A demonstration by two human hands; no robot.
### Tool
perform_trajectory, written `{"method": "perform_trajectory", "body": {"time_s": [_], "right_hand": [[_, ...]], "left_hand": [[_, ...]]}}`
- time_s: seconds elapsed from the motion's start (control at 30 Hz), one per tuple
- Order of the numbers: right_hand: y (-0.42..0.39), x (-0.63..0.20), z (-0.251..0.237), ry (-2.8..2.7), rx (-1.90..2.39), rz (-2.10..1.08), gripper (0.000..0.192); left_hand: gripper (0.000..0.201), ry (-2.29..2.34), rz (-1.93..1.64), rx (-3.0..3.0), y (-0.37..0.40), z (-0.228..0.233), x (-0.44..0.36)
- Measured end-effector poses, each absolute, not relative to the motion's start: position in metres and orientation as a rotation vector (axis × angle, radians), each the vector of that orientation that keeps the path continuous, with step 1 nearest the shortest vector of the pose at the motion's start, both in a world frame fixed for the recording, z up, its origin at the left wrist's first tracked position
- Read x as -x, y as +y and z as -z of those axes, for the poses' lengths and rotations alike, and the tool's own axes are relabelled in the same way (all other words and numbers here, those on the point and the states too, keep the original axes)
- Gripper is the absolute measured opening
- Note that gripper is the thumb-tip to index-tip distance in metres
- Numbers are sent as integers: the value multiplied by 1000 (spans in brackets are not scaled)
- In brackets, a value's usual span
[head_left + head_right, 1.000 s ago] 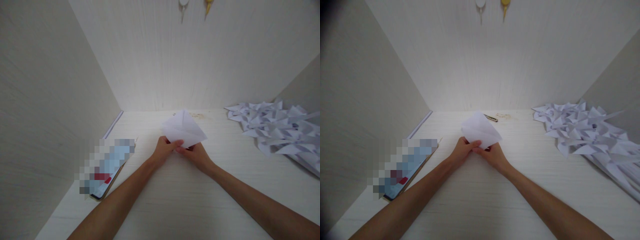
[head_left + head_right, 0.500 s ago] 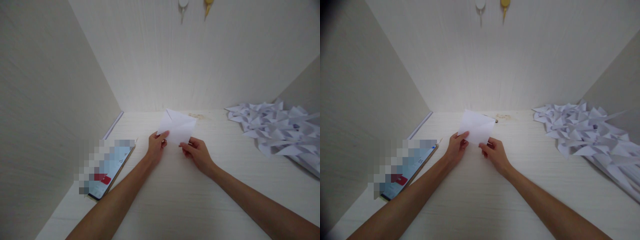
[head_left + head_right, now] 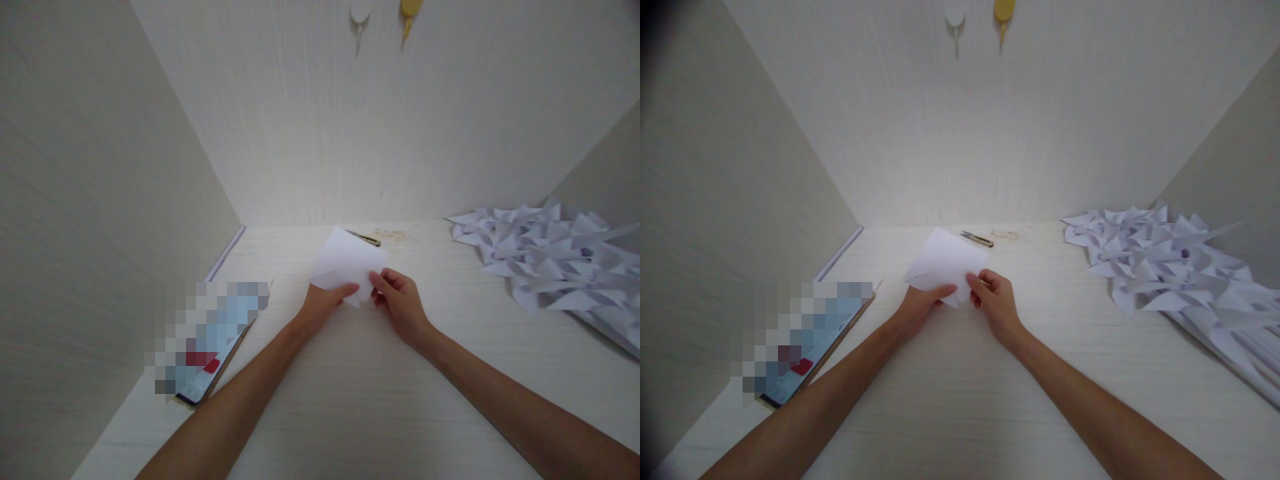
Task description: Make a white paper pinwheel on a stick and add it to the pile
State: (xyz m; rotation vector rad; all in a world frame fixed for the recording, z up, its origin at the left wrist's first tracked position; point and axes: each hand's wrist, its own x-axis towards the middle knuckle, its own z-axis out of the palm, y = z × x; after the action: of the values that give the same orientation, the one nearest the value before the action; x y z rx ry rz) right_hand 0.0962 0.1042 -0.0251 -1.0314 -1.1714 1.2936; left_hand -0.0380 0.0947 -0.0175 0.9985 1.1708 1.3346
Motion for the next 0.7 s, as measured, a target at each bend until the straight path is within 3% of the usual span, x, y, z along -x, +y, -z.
{"method": "perform_trajectory", "body": {"time_s": [0.17,0.7], "right_hand": [[100,-95,22,-1474,1096,-1317,29],[98,-96,22,-1470,1036,-1264,22]], "left_hand": [[22,1107,-1392,-881,98,19,39],[23,1089,-1393,-850,98,20,39]]}}
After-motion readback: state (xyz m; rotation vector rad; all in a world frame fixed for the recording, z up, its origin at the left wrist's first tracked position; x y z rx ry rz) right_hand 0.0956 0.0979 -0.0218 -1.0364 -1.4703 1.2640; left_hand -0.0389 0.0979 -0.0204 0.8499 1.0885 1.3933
